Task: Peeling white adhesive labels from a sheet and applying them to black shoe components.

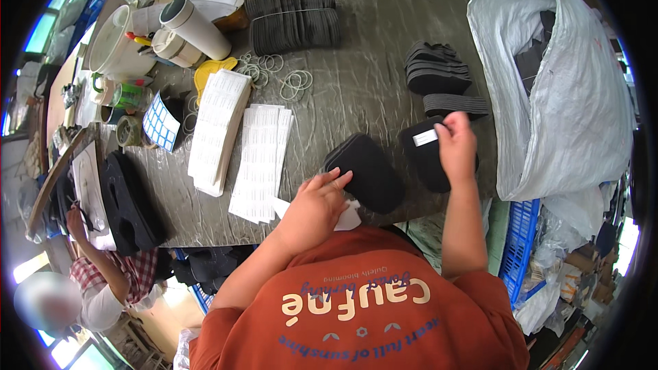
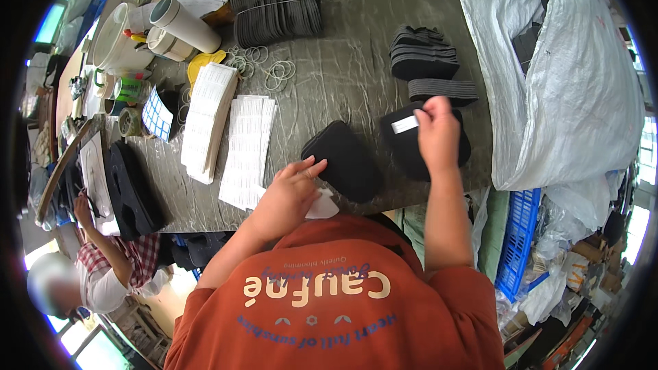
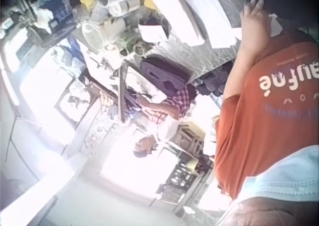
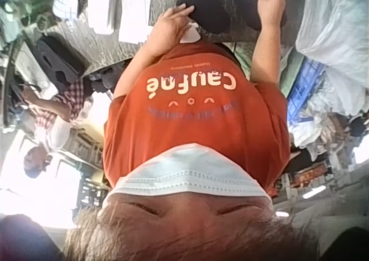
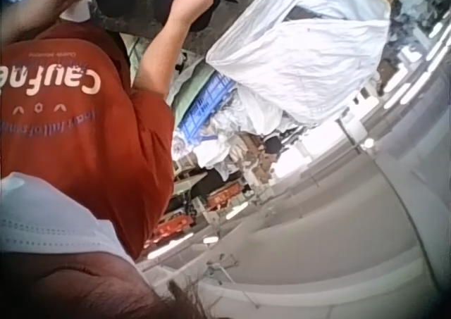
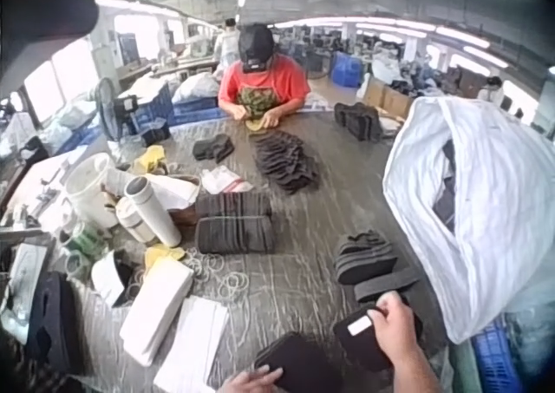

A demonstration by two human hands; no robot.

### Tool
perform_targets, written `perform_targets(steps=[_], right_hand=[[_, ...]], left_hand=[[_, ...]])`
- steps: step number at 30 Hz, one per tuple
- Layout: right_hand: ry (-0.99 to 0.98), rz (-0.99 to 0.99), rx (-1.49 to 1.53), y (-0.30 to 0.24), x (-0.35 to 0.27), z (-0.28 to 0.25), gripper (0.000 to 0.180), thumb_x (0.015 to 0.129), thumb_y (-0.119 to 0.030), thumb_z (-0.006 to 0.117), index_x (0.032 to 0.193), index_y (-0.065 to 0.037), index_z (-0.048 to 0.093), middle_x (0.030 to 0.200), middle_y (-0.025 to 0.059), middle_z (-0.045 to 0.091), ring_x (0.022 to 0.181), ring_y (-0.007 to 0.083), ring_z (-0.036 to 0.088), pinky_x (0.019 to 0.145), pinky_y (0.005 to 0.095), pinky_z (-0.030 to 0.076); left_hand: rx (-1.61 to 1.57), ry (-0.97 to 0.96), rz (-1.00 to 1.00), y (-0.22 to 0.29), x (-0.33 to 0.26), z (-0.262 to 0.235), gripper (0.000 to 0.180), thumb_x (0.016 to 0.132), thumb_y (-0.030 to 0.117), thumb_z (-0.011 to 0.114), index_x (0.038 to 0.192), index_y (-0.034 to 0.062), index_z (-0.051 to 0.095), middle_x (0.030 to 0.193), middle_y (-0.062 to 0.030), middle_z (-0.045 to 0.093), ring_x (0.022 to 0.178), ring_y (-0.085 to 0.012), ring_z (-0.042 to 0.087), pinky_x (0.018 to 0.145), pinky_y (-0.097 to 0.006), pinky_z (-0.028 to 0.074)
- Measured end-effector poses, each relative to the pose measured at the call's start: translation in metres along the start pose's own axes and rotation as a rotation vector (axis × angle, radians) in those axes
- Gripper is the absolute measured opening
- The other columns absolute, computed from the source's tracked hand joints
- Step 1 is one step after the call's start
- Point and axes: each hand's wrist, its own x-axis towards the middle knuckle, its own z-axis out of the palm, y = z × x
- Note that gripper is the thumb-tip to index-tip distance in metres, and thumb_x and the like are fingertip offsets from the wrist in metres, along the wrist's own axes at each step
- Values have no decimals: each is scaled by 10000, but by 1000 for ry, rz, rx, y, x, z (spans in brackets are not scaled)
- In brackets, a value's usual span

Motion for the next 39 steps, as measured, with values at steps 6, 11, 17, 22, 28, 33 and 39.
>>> perform_targets(steps=[6, 11, 17, 22, 28, 33, 39], right_hand=[[-476, -87, 279, -64, -49, 10, 96, 882, -51, 600, 974, -27, 615, 827, 43, 626, 784, 94, 581, 708, 255, 474], [-719, 84, 620, -86, -74, 37, 60, 862, -24, 631, 837, -11, 578, 785, 5, 597, 724, 69, 541, 625, 251, 452], [-415, -45, 566, -83, -64, 36, 53, 855, -5, 624, 830, -2, 577, 733, 20, 587, 684, 60, 540, 614, 236, 445], [-498, 45, 474, -60, -48, 57, 44, 858, -7, 622, 866, 29, 597, 741, 42, 616, 680, 73, 555, 625, 239, 462], [-475, 11, 414, -58, -55, 67, 45, 841, -18, 637, 844, 22, 617, 734, 80, 627, 650, 125, 574, 608, 266, 466], [-447, -30, 344, -56, -54, 70, 53, 813, -32, 654, 828, 7, 622, 733, 114, 629, 632, 192, 599, 590, 295, 469], [-398, -86, 280, -58, -54, 70, 45, 806, -32, 652, 799, 1, 623, 740, 129, 634, 645, 236, 621, 589, 316, 477]], left_hand=[[-459, 235, -189, 3, 7, -5, 96, 843, 89, 641, 873, -2, 657, 897, -109, 678, 865, -274, 600, 832, -377, 460], [-431, 297, -163, 6, 6, -2, 248, 869, 173, 659, 749, -40, 615, 795, -135, 643, 686, -228, 562, 614, -331, 461], [-257, 73, -585, 6, -9, -7, 430, 826, 329, 695, 669, -55, 583, 672, -142, 609, 540, -270, 495, 531, -379, 441], [-76, 163, 84, 10, 0, -2, 185, 773, 153, 688, 769, -9, 600, 1132, -162, 609, 1077, -312, 569, 889, -413, 478], [68, 98, 36, 6, 0, 9, 185, 785, 150, 680, 777, -18, 600, 1182, -158, 595, 1202, -312, 503, 1010, -403, 411], [83, 89, 42, 6, 1, 11, 185, 787, 149, 676, 802, -22, 608, 1184, -159, 591, 1197, -310, 506, 1022, -420, 397], [183, 48, 29, 11, 5, 11, 195, 820, 203, 637, 818, 8, 625, 1281, -138, 544, 1176, -281, 510, 1045, -456, 358]])
